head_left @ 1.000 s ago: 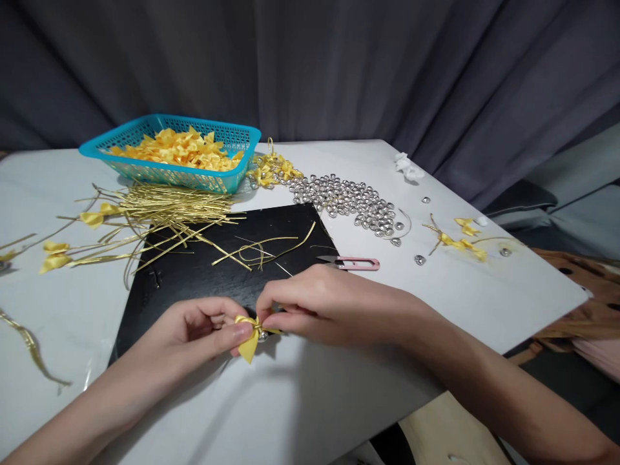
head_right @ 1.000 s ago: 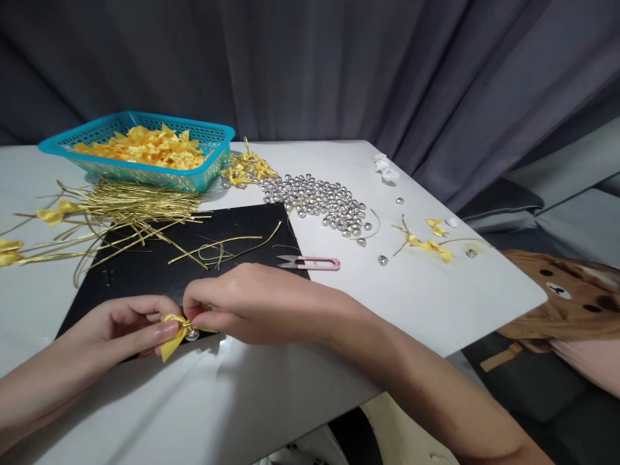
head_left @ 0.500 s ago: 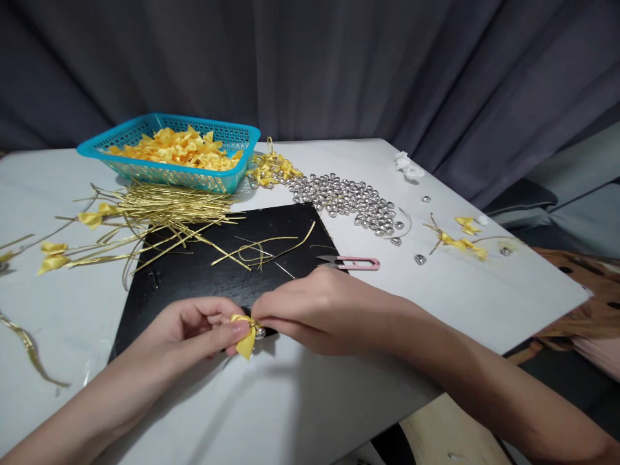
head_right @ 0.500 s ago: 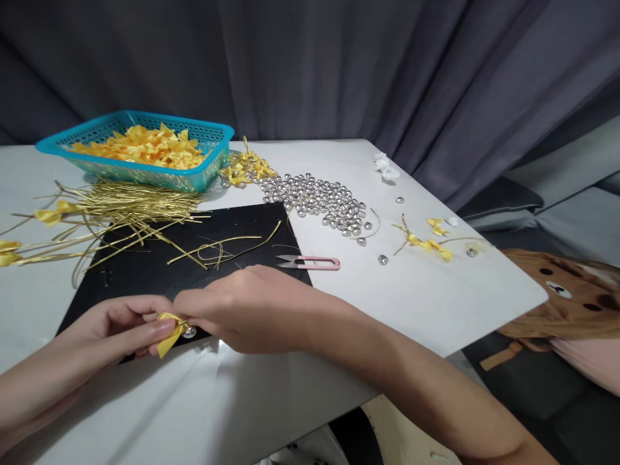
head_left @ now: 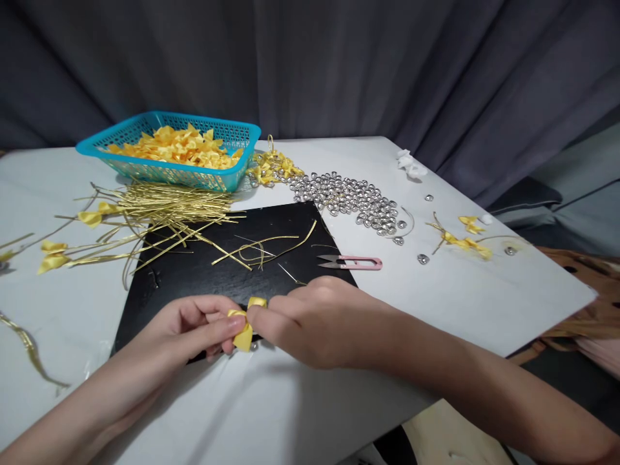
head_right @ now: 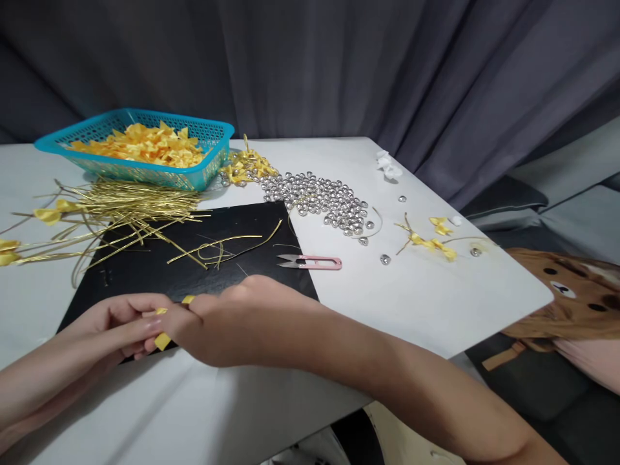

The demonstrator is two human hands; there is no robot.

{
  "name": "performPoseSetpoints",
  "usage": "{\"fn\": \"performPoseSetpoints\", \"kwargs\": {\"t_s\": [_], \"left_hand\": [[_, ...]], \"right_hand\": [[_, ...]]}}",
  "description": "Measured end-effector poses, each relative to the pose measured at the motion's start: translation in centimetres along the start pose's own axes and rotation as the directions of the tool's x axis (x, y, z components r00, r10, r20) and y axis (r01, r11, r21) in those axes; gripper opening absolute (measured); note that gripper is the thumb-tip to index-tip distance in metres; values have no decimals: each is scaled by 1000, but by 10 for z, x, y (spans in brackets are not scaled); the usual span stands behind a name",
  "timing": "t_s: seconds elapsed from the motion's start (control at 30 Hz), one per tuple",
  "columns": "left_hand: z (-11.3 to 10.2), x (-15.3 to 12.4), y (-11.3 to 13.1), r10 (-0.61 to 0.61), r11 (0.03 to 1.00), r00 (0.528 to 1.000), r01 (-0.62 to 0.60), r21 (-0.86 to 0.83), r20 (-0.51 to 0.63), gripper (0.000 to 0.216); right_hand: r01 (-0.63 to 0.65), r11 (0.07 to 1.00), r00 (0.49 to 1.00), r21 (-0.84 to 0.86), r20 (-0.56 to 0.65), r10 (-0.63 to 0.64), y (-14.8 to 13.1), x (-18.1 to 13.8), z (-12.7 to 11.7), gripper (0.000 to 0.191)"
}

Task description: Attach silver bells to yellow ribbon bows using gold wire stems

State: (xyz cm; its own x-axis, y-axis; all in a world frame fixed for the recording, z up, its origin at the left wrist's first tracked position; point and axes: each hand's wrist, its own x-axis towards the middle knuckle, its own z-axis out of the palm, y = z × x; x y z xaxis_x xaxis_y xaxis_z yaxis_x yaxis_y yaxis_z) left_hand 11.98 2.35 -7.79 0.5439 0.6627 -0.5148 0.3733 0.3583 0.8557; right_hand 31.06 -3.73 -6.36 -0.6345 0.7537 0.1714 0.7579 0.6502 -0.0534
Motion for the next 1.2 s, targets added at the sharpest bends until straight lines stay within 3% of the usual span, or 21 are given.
{"fn": "performPoseSetpoints", "kwargs": {"t_s": [0.13,0.3,0.4,0.47,0.57,0.63,0.7,0.8,0.93,1.0,1.13,1.2], "left_hand": [[2,0,1,19,1000,999,-18,16,-36,18],[5,-2,2,71,996,997,-69,55,-41,15],[8,-6,5,74,992,997,-71,107,-24,14],[11,-9,8,88,984,995,-79,157,-47,17],[13,-12,10,99,974,993,-83,210,-64,20],[14,-14,11,86,974,995,-72,216,-54,19],[15,-15,12,76,974,995,-61,219,-57,19],[14,-15,11,89,973,993,-71,219,-72,20],[14,-11,5,157,965,986,-141,220,-61,23],[15,-11,1,237,946,965,-202,255,-115,22],[17,-14,-4,412,891,850,-302,339,-328,22],[16,-16,-5,499,833,811,-352,427,-305,16]], "right_hand": [[32,996,997,-86,-62,-37,-4,0,3,30],[28,999,999,-20,30,-28,-4,0,3,28],[-18,996,995,90,97,9,0,2,2,26],[-92,955,991,282,116,61,4,3,1,22],[-282,746,959,604,157,235,9,5,-2,30],[-398,570,915,719,265,304,12,6,-4,26],[-466,417,882,780,373,289,13,7,-4,17],[-477,234,876,847,435,211,15,8,0,16],[-438,119,896,891,421,141,19,7,7,19],[-405,62,908,912,394,140,20,7,11,21],[-371,-51,910,927,374,179,20,7,16,24],[-373,-60,905,926,377,197,20,7,17,25]]}}
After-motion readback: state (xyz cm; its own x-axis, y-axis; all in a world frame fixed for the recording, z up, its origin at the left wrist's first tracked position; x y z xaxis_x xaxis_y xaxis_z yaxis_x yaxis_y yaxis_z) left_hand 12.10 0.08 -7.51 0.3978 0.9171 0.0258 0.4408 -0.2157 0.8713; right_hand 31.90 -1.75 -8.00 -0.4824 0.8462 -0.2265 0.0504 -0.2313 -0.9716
